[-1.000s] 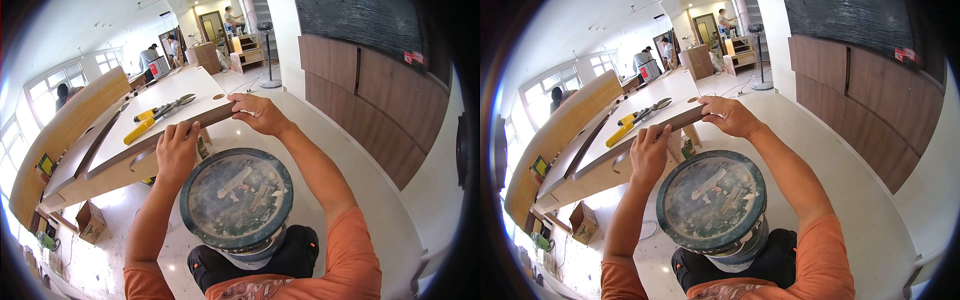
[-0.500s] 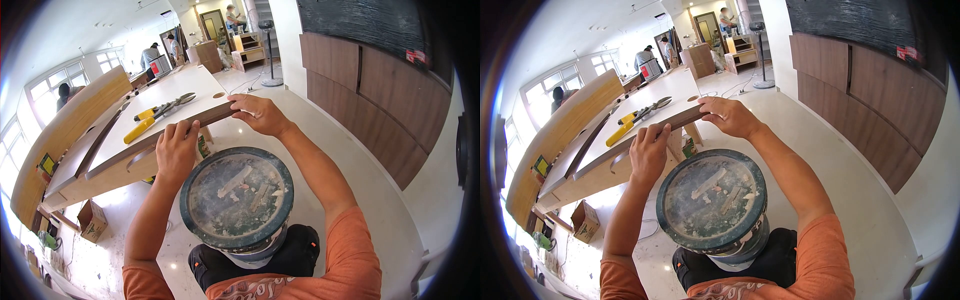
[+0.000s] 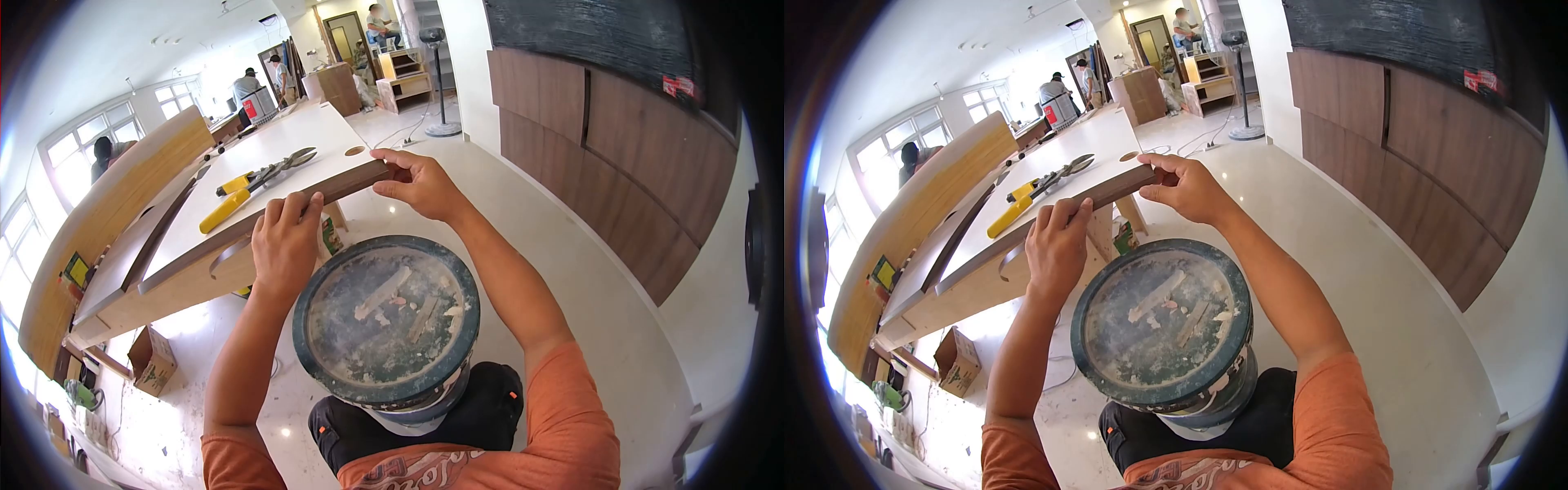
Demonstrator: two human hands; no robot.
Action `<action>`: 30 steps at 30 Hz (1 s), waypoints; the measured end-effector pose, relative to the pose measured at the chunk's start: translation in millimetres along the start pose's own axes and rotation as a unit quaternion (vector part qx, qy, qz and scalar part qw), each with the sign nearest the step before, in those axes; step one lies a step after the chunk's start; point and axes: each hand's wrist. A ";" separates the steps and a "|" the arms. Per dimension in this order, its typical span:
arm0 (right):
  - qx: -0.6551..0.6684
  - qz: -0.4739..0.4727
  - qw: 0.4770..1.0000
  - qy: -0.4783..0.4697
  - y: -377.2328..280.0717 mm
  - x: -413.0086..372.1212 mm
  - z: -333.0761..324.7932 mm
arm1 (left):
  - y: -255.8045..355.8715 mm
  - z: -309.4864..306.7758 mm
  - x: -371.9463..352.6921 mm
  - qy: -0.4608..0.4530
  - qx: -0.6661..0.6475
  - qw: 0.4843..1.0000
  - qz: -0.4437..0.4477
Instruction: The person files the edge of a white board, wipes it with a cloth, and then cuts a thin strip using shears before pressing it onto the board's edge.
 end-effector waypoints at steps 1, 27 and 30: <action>0.035 0.016 0.999 -0.028 2.0 2.0 -0.2 | -0.1 -0.1 0.2 0.002 -0.005 1.000 0.000; 0.053 -0.211 0.976 0.024 32.0 5.3 12.4 | 4.3 2.9 -1.0 0.040 0.009 0.999 -0.005; 0.054 -0.183 0.982 0.015 31.9 4.1 12.1 | 4.5 2.8 -1.5 0.045 0.009 0.999 -0.009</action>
Point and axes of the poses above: each hand's wrist, its own x-axis towards the middle knuckle, its own z-axis out of the palm, y = z × x, and after that the axes turned 1 degree about z, right-handed
